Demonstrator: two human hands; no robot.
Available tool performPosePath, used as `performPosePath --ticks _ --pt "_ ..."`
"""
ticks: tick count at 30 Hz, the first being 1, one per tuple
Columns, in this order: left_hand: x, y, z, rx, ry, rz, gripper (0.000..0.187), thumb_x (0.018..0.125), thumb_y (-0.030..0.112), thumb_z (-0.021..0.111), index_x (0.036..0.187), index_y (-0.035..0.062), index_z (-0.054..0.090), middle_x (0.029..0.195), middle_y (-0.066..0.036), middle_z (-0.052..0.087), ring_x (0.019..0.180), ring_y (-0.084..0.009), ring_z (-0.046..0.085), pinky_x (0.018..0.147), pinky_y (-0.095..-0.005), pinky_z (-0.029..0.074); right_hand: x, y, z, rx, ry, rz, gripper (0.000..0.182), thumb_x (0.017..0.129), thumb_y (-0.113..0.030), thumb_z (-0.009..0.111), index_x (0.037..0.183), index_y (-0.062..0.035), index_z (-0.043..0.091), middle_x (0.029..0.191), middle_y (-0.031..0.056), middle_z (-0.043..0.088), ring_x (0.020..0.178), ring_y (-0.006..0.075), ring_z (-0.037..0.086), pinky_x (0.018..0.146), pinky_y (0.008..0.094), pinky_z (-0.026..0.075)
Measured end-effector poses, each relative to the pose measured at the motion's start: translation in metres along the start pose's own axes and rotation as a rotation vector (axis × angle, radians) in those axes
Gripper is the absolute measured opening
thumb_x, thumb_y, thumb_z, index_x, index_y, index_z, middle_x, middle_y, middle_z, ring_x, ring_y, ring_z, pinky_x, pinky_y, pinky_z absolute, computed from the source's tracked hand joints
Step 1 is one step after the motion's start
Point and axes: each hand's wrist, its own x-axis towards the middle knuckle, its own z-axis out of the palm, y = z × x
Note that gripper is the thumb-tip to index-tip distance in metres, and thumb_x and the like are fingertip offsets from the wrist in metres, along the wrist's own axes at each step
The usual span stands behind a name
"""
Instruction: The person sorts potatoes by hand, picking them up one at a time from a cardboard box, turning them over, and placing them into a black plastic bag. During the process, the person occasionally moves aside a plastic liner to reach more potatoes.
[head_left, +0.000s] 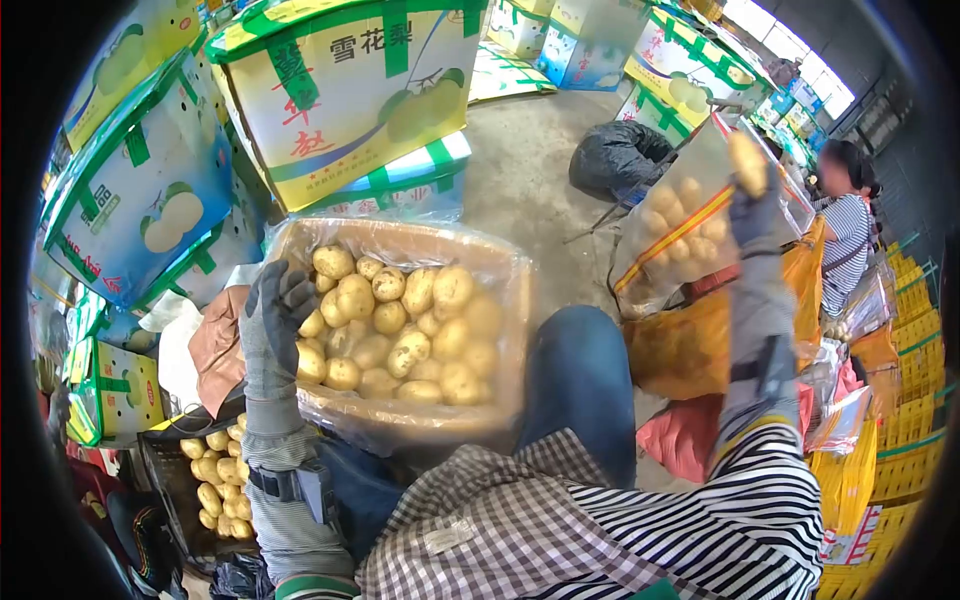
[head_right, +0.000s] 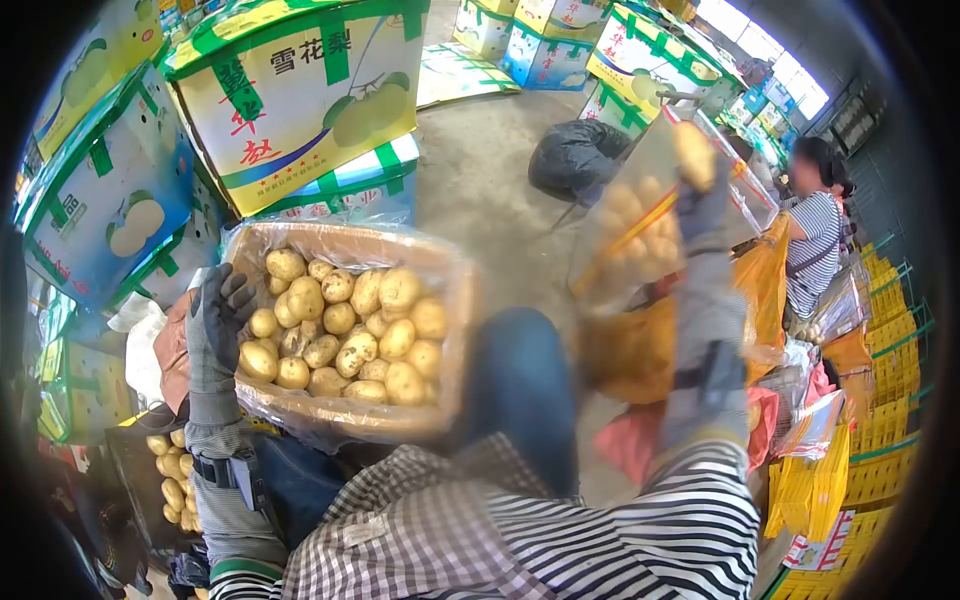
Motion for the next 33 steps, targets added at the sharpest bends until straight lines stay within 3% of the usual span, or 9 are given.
performPosePath --ticks 6,10,14,15,16,18,24,25,33 --pt "0.023 -0.018 -0.037 -0.127 -0.057 0.081 0.042 0.102 0.034 0.046 0.133 0.0061 0.047 0.121 -0.012 0.059 0.101 -0.0274 0.063 0.091 -0.038 0.05 0.065 -0.062 0.001 -0.2 0.112 0.099 0.06 0.096 -0.06 0.047 0.119 -0.0061 0.06 0.102 0.0079 0.07 0.068 0.0099 0.059 0.053 0.0168 0.048" --pt "0.012 0.009 -0.018 -0.116 0.081 0.079 0.038 0.099 0.028 0.051 0.128 0.0042 0.05 0.116 -0.016 0.06 0.098 -0.03 0.065 0.087 -0.0394 0.055 0.021 0.112 0.123 -0.284 -0.585 0.306 0.054 0.096 -0.052 0.052 0.123 -0.0048 0.059 0.098 0.0058 0.068 0.07 0.008 0.056 0.06 0.0203 0.047" --pt "0.003 0.019 -0.016 -0.162 0.166 0.107 0.037 0.095 0.028 0.062 0.12 0.0024 0.053 0.104 -0.015 0.062 0.087 -0.0252 0.067 0.077 -0.0355 0.059 -0.176 0.226 0.282 -0.814 -1.034 0.559 0.047 0.093 -0.032 0.057 0.132 -0.005 0.056 0.096 0.0024 0.066 0.077 0.01 0.06 0.068 0.0242 0.051" --pt "0.004 0.016 -0.022 -0.155 0.164 0.107 0.036 0.095 0.029 0.061 0.119 0.0027 0.053 0.103 -0.015 0.062 0.087 -0.0235 0.067 0.077 -0.0353 0.059 -0.194 0.277 0.29 -0.827 -1.325 0.473 0.048 0.09 -0.026 0.061 0.131 -0.003 0.056 0.103 0.0069 0.069 0.085 0.012 0.064 0.074 0.0266 0.053" --pt "0.002 0.017 -0.028 -0.152 0.159 0.112 0.036 0.096 0.029 0.061 0.119 0.0027 0.053 0.103 -0.014 0.062 0.087 -0.0232 0.067 0.076 -0.0347 0.059 -0.21 0.343 0.289 -1.042 -1.525 0.013 0.052 0.085 -0.025 0.065 0.129 -0.0002 0.055 0.106 0.0128 0.07 0.096 0.0224 0.067 0.084 0.0358 0.054" --pt "-0.004 0.023 -0.036 -0.139 0.153 0.104 0.035 0.096 0.029 0.06 0.119 0.0029 0.053 0.104 -0.014 0.062 0.087 -0.0225 0.067 0.075 -0.0336 0.059 -0.264 0.375 0.316 -1.478 -1.758 -0.155 0.059 0.079 -0.032 0.07 0.126 -0.0006 0.056 0.115 0.0184 0.067 0.109 0.032 0.065 0.093 0.0427 0.051" --pt "-0.014 0.035 -0.049 -0.119 0.058 0.106 0.041 0.098 0.029 0.057 0.128 0.0022 0.052 0.11 -0.014 0.064 0.091 -0.0209 0.067 0.076 -0.0297 0.057 -0.287 0.41 0.31 -1.804 -1.8 -0.377 0.073 0.07 -0.042 0.078 0.127 -0.0021 0.055 0.128 0.0232 0.058 0.116 0.0356 0.059 0.098 0.0423 0.047" --pt "-0.016 0.038 -0.047 -0.107 0.063 0.093 0.04 0.098 0.028 0.057 0.128 0.002 0.052 0.111 -0.014 0.063 0.092 -0.0213 0.067 0.076 -0.0298 0.057 -0.279 0.386 0.319 -1.707 -1.816 -0.052 0.075 0.067 -0.044 0.081 0.123 -0.0011 0.057 0.124 0.0242 0.061 0.114 0.037 0.06 0.097 0.0431 0.047" --pt "-0.026 0.027 -0.033 -0.023 -0.062 0.078 0.036 0.099 0.025 0.055 0.125 0.0 0.056 0.104 -0.01 0.067 0.086 -0.0178 0.068 0.075 -0.0274 0.056 -0.241 0.258 0.273 -0.593 -1.217 0.671 0.043 0.085 -0.023 0.069 0.119 0.0028 0.059 0.105 0.0119 0.067 0.09 0.0157 0.065 0.075 0.0299 0.054"
